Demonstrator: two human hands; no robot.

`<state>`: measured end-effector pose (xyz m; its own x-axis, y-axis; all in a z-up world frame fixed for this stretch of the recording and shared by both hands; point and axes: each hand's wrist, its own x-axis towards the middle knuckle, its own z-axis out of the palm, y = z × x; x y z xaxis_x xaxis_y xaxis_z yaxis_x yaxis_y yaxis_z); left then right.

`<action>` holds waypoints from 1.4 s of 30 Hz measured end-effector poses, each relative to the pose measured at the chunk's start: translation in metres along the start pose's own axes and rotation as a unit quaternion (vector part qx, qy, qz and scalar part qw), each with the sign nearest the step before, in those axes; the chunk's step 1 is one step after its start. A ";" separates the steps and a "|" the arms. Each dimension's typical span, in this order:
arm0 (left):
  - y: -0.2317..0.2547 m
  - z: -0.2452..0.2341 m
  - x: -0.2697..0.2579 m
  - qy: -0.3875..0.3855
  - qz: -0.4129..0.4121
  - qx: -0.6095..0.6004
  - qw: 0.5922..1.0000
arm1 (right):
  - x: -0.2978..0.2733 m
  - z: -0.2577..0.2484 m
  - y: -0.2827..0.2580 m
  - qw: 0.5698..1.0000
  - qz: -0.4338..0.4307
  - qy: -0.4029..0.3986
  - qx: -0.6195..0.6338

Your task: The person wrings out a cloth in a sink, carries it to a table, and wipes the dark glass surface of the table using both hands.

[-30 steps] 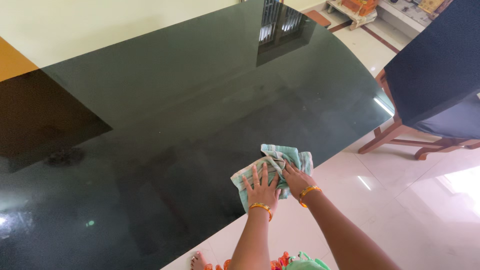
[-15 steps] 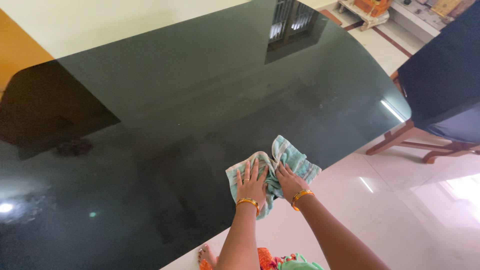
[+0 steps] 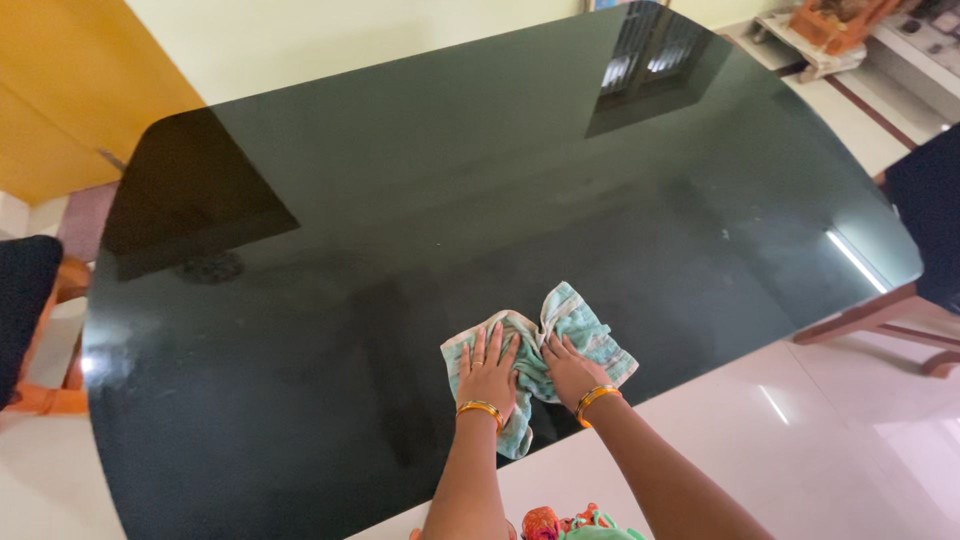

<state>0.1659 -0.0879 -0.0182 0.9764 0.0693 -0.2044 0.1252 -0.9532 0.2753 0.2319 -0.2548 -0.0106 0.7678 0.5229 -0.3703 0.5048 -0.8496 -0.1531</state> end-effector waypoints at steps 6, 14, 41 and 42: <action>-0.042 -0.011 -0.007 0.009 -0.024 0.002 1.000 | 0.021 -0.002 -0.039 1.000 -0.027 -0.003 -0.011; -0.100 -0.030 -0.021 0.022 -0.062 0.007 0.998 | 0.057 0.004 -0.084 0.995 -0.094 0.022 -0.027; -0.215 -0.087 0.010 0.063 -0.161 0.032 0.984 | 0.102 -0.043 -0.152 0.955 -0.255 0.094 -0.118; -0.216 -0.083 0.010 0.077 -0.177 0.011 0.981 | 0.102 -0.044 -0.153 0.956 -0.260 0.079 -0.114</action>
<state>0.1635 0.1429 -0.0013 0.8874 0.4396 -0.1388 0.4596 -0.8671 0.1924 0.2504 -0.0679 0.0149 0.4311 0.8893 -0.1523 0.8932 -0.4446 -0.0676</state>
